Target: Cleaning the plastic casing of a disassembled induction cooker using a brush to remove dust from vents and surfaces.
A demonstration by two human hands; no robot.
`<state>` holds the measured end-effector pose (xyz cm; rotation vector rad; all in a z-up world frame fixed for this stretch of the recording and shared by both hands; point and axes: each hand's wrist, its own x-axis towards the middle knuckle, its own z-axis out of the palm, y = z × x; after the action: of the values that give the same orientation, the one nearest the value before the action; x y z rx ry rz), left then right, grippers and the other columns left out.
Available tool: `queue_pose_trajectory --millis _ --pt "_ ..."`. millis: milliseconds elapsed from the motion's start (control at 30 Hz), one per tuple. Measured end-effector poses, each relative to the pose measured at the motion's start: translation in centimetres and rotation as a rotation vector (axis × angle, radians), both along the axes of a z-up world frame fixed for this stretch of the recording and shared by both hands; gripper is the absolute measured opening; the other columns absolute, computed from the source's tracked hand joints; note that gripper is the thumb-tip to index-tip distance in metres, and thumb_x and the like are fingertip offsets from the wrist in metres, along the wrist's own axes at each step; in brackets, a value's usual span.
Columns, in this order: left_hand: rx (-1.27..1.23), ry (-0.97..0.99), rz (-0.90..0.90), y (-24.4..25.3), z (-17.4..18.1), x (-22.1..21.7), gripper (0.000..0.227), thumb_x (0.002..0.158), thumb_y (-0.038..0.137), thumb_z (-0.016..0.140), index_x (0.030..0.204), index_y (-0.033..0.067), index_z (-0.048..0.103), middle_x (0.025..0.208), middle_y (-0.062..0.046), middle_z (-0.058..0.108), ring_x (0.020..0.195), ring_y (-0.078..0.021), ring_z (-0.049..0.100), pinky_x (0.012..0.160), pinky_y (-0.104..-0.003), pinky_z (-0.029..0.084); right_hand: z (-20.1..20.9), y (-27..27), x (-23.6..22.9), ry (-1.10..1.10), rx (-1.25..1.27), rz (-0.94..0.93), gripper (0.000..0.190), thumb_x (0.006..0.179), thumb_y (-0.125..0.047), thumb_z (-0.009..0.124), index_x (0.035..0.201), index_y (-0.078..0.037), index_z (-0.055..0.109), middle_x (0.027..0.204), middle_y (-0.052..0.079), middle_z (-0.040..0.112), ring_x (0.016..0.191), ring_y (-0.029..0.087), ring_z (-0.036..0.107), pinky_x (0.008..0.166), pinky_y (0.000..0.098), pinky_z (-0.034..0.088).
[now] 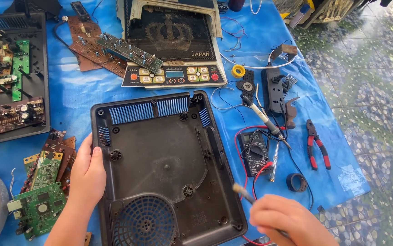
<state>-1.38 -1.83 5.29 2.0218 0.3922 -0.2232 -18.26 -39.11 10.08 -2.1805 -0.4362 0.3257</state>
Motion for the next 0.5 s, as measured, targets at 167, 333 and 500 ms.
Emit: queue_pose_trajectory --millis 167,333,500 --pt "-0.001 -0.041 -0.024 0.3 -0.9 -0.2 0.056 0.103 0.022 0.031 0.157 0.0152 0.042 0.153 -0.003 0.052 0.141 -0.0234 0.047 0.112 -0.043 0.037 0.3 -0.2 -0.6 0.301 -0.103 0.005 0.043 0.102 -0.051 0.045 0.095 -0.017 0.071 0.073 -0.005 0.066 0.059 0.015 0.062 0.057 0.0313 0.052" --pt "-0.034 -0.061 -0.036 0.3 -0.7 -0.1 0.055 0.103 0.022 0.029 0.157 0.0145 0.041 0.15 -0.004 0.054 0.137 -0.023 0.05 0.11 -0.041 0.041 -0.1 -1.4 -3.2 0.146 0.169 -0.41 0.038 0.098 -0.038 0.052 0.112 -0.015 0.079 0.089 0.007 0.081 0.065 0.024 0.068 0.06 0.0458 0.054" --pt "-0.028 -0.112 -0.056 0.4 -1.3 0.0 0.054 0.103 0.019 0.029 0.156 0.0123 0.042 0.152 -0.004 0.054 0.14 -0.0226 0.048 0.112 -0.041 0.038 -0.7 -1.0 -1.5 0.235 0.049 -0.376 0.05 0.092 -0.054 0.054 0.09 -0.015 0.084 0.072 0.003 0.074 0.051 0.017 0.055 0.049 0.0351 0.046"
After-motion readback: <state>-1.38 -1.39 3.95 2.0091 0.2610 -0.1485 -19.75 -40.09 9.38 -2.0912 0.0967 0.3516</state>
